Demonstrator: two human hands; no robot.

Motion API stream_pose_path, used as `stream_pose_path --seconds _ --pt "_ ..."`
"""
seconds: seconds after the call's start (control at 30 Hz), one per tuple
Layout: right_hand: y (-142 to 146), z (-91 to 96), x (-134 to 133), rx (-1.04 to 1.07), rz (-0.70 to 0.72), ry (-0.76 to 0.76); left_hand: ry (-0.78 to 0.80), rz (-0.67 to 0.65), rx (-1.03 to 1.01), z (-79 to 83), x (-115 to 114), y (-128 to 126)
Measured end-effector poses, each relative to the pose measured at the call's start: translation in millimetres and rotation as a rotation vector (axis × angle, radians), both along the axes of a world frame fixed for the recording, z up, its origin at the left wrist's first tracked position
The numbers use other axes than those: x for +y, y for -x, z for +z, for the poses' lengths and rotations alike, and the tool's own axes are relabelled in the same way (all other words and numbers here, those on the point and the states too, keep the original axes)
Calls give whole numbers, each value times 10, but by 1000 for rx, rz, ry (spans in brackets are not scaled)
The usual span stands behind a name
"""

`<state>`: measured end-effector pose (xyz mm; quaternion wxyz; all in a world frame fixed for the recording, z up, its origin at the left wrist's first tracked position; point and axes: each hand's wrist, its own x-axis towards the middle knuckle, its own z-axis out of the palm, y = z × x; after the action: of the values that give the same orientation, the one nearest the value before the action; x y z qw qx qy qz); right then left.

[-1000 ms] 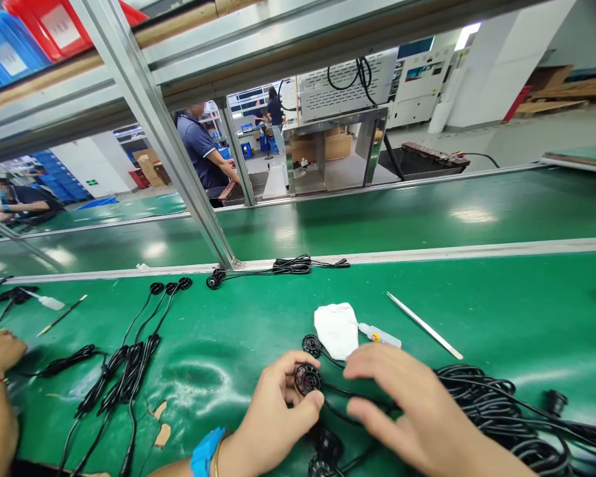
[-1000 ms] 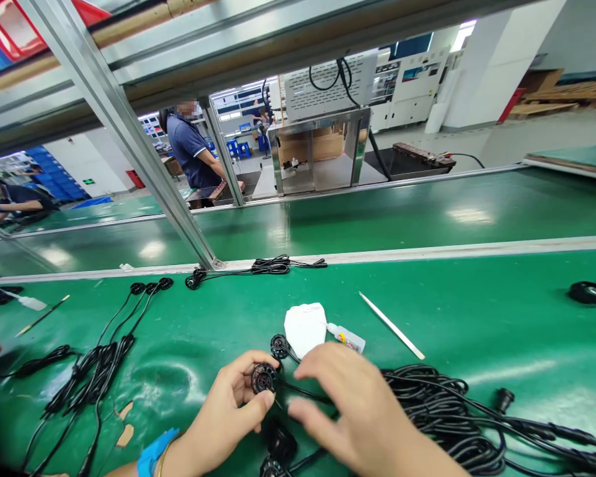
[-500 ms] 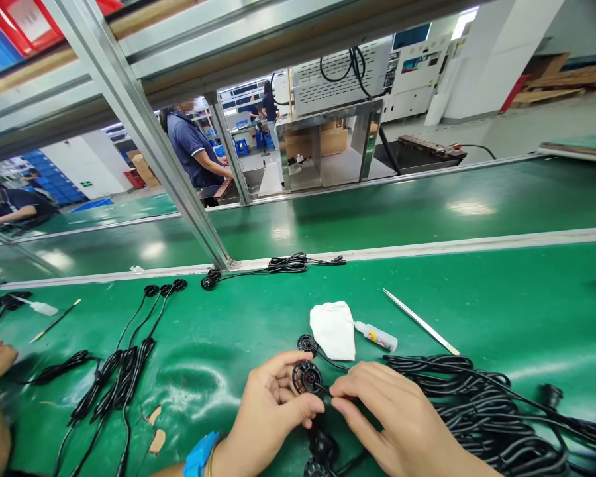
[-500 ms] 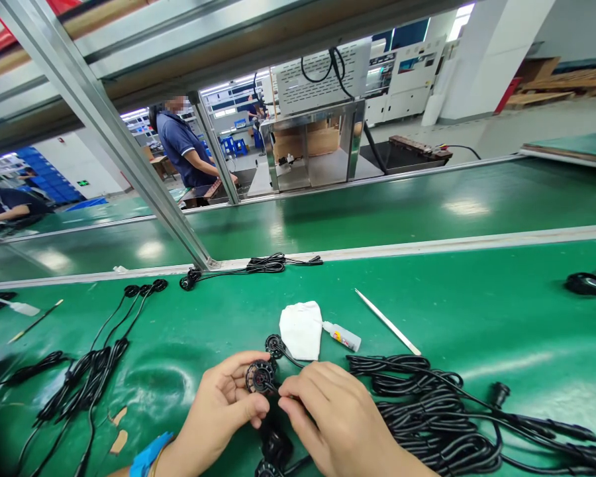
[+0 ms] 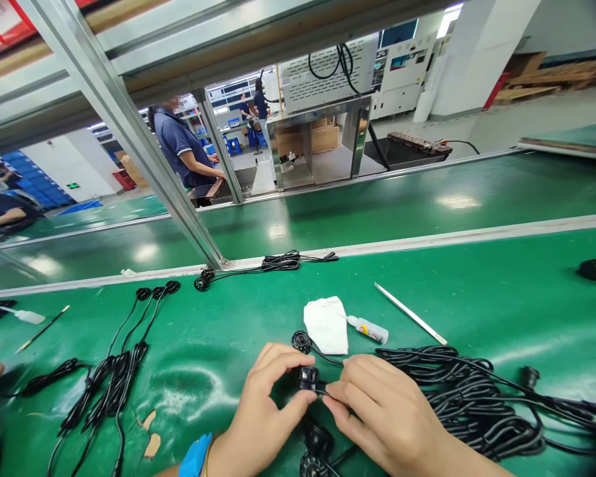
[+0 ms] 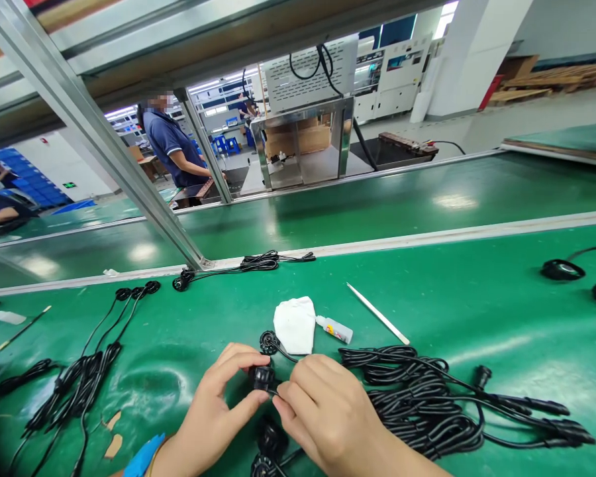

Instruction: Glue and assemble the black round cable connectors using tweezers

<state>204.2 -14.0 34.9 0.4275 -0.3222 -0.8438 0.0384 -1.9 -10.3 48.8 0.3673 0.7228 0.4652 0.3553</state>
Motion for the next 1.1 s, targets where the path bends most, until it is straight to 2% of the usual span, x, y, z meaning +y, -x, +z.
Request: stream_pose_path --seconds 0.13,0.3,0.6,0.83,0.97,1.1 --pt "-12 -18 -8 -11 43 19 -73 -46 -16 -41 -18 6" --pt "-31 -6 -15 -20 87 7 -87 -51 -43 -72 -25 8" --pt "3 -39 -34 -11 93 119 -87 -126 -43 -8 -40 28" --pt "-14 -70 28 -20 64 193 -16 71 14 -105 63 104" --pt "-31 -39 64 9 13 147 46 140 54 -184 216 136" --pt "-101 -23 110 6 -43 47 -26 270 99 -321 398 200"
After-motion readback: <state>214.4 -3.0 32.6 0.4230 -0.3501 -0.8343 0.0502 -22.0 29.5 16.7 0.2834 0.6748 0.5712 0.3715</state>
